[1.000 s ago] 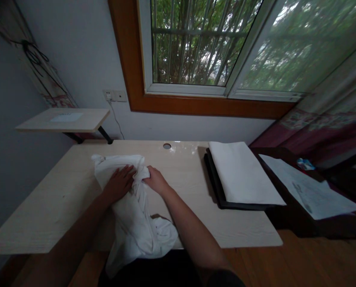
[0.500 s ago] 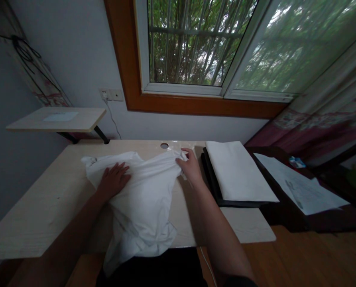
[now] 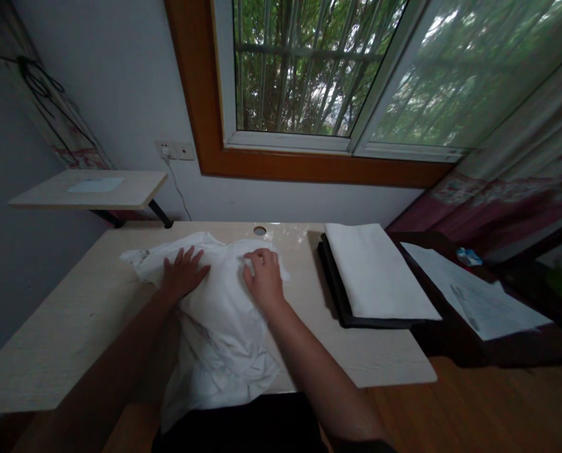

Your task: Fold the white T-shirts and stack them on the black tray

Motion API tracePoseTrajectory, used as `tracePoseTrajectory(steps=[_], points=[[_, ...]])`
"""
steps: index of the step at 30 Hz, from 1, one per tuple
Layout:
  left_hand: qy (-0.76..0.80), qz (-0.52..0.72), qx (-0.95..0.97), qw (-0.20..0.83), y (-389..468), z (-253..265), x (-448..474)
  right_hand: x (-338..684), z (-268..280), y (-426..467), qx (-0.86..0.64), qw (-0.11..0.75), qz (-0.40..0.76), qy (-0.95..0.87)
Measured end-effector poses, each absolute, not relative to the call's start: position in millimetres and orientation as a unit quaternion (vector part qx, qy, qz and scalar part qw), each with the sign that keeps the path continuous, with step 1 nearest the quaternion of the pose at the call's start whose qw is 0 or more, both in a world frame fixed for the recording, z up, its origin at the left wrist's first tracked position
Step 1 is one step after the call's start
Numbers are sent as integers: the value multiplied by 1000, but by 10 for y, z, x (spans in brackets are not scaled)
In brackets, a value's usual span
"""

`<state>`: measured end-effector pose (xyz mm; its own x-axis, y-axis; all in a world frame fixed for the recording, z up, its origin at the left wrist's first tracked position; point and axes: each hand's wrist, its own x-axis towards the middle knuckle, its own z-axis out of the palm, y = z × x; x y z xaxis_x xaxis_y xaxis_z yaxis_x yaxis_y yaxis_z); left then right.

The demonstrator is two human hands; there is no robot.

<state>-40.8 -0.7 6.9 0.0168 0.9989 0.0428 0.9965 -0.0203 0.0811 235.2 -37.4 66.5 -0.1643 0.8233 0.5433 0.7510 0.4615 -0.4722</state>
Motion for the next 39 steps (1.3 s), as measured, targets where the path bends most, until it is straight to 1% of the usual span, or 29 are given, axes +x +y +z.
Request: tracePoseTrajectory(steps=[2, 4, 6, 8, 11, 14, 17, 19, 21, 25, 27, 32, 39], points=[[704, 40, 709, 15, 37, 72, -398, 2248, 541, -534, -484, 304, 86, -816], [705, 38, 708, 17, 78, 71, -405, 2220, 443, -659, -480, 236, 101, -839], [703, 36, 710, 24, 118, 66, -428, 2257, 381, -754, -496, 193, 91, -842], [695, 40, 717, 34, 160, 61, -468, 2337, 348, -823, -514, 174, 69, -837], [672, 71, 735, 51, 213, 62, -564, 2492, 313, -862, -532, 170, 40, -828], [610, 165, 773, 58, 190, 87, -674, 2666, 253, -786, -544, 180, 18, -819], [514, 268, 814, 27, 19, 137, -728, 2850, 168, -592, -545, 198, 7, -814], [459, 294, 838, 5, -170, 174, -707, 2966, 112, -427, -542, 210, 12, -814], [412, 280, 867, 7, -377, 204, -647, 3063, 68, -258, -536, 221, 21, -815], [343, 199, 916, 52, -674, 237, -529, 3182, 25, 40, -526, 225, 32, -820], [344, 185, 919, 55, -723, 245, -525, 3209, 16, 157, -526, 220, 29, -821], [365, 172, 915, 25, -676, 227, -689, 3239, -15, 335, -531, 217, 13, -819], [372, 183, 910, 18, -668, 104, -1092, 3295, -63, 412, -537, 229, 23, -811]])
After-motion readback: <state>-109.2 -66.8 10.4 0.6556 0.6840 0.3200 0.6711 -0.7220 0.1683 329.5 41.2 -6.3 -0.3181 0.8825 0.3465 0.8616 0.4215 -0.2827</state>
